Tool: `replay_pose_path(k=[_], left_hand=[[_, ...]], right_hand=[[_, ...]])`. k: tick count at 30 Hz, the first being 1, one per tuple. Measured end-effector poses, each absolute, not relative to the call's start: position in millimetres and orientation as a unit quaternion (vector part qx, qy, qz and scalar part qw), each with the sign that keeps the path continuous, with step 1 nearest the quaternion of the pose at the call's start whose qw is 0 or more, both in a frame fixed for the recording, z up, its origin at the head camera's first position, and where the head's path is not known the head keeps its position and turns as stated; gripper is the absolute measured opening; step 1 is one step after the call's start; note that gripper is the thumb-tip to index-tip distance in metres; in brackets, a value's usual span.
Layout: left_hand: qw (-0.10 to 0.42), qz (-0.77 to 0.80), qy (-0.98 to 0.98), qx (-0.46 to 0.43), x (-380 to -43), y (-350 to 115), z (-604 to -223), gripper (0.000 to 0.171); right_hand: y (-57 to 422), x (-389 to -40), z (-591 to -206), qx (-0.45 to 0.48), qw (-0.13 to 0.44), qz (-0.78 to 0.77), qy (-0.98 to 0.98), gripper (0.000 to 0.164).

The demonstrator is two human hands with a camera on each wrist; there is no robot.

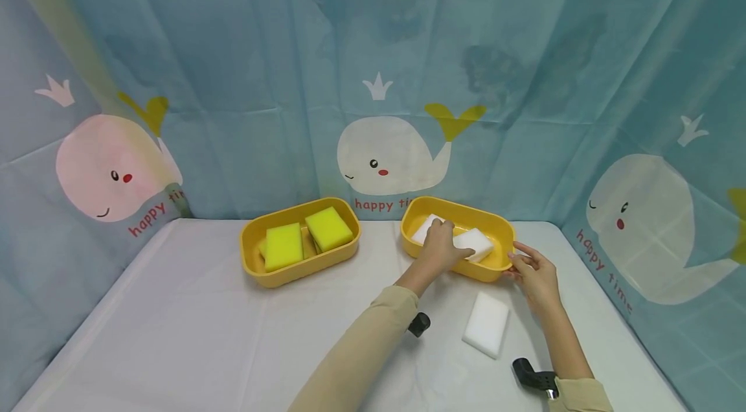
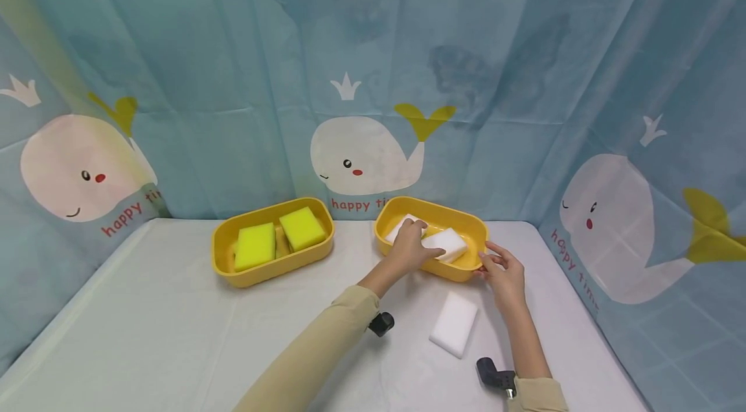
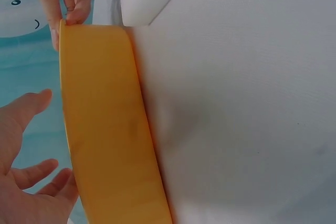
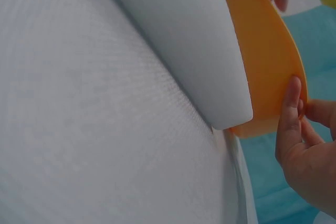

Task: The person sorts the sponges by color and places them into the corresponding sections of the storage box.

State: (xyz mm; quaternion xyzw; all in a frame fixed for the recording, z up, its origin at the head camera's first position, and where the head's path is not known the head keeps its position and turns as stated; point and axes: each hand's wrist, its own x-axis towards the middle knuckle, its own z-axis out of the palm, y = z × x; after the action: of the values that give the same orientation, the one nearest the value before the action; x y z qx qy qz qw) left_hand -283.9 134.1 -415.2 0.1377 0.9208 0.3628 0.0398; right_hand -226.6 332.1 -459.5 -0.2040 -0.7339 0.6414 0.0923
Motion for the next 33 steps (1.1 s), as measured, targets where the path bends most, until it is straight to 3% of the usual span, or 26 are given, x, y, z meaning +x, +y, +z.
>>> replay_pose_path(k=[11, 33], left_hand=[[0.031, 0.388, 0.909, 0.148, -280, 129, -411, 0.066], [-0.036, 0.448, 0.874, 0.186, -251, 109, -423, 0.058]], right_hand=[[330, -225, -457, -0.202, 0.096, 0.635, -0.739, 0.054], [331, -225, -458, -0.209, 0.087, 0.634, -0.74, 0.056]])
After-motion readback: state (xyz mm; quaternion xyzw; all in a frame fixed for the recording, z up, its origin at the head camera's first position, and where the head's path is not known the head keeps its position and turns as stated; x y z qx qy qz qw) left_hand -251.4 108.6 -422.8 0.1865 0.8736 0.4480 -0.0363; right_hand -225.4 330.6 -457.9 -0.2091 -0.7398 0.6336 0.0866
